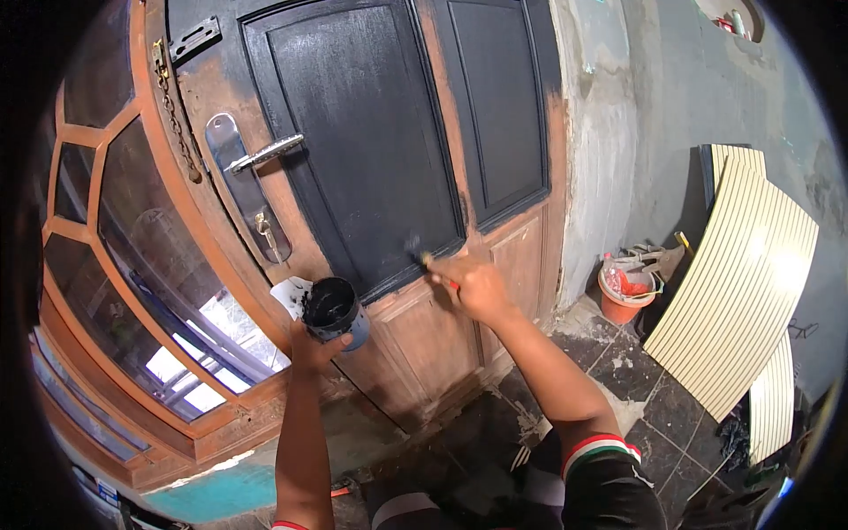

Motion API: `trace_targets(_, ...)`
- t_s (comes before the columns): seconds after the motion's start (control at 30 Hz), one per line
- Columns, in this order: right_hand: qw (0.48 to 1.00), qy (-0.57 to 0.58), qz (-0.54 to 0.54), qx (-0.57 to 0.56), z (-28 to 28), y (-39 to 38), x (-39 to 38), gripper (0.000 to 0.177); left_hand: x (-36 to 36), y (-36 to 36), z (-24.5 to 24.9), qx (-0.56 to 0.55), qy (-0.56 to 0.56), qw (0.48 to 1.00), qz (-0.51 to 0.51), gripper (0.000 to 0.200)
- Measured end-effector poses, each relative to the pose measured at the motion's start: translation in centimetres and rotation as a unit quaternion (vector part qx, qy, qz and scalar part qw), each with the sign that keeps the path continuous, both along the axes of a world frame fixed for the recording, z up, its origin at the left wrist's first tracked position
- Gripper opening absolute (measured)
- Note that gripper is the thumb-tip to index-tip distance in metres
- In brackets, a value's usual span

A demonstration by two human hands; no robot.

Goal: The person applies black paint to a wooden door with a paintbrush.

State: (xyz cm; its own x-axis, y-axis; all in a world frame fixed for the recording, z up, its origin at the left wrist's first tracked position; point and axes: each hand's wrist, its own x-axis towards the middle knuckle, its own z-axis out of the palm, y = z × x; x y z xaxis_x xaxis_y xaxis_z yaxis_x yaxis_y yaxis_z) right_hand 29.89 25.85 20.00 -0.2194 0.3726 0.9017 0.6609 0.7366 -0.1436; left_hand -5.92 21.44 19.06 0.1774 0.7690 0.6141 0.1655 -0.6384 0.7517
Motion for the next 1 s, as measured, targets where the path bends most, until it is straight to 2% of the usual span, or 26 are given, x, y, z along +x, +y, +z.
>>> trace_targets(0.07,0.996,-0.072,0.004,-0.056,-1.5,-1.0,0.5,0.017,-0.2,0.0,0.3,0.002,0.033,0.999,0.020,0.072)
trace_targets(0.17,0.999,0.020,-0.018,0.028,0.4,-1.0,0.6,0.019,0.3,-0.1,0.6,0.015,-0.028,0.999,-0.024,0.072)
trace_targets(0.2,0.996,0.056,-0.031,0.059,0.8,-0.7,0.5,0.019,0.1,0.1,0.5,0.030,-0.008,0.999,-0.019,0.072)
trace_targets(0.3,0.999,0.032,-0.005,0.021,-0.4,0.0,-0.9,0.018,-0.4,0.5,0.0,0.043,0.036,0.998,0.003,0.074)
trace_targets(0.4,0.995,-0.022,-0.025,-0.090,-1.6,-2.0,-0.6,0.019,0.1,0.1,0.3,0.025,0.037,0.999,0.016,0.076)
trace_targets(0.43,0.999,0.011,0.000,-0.031,-1.7,-1.8,-0.6,0.021,0.3,0.0,0.5,0.034,0.025,0.999,0.004,0.077)
trace_targets(0.53,0.995,0.092,0.002,0.045,-0.5,-1.3,-2.1,0.021,0.8,-0.7,0.8,0.018,0.008,1.000,0.012,0.078)
trace_targets(0.63,0.999,0.020,0.030,0.006,-1.6,-1.0,-3.6,0.021,1.9,-0.7,0.7,0.033,-0.036,0.999,0.024,0.082)
trace_targets(0.73,0.992,-0.075,-0.012,-0.104,-0.7,-3.2,-3.6,0.020,1.6,-0.7,0.5,0.022,-0.039,0.999,0.014,0.087)
trace_targets(0.83,0.999,0.036,0.021,-0.004,0.4,-3.0,-3.6,0.021,1.2,-0.7,0.9,0.028,-0.023,0.999,-0.004,0.087)
trace_targets(0.93,0.999,0.036,0.002,-0.014,-1.0,-2.1,-4.2,0.021,1.3,-0.9,1.7,0.036,-0.006,0.999,-0.012,0.087)
trace_targets(1.0,0.998,-0.024,0.001,-0.049,-0.9,-2.4,-4.5,0.020,1.2,-0.9,1.8,0.039,0.000,0.999,-0.004,0.089)
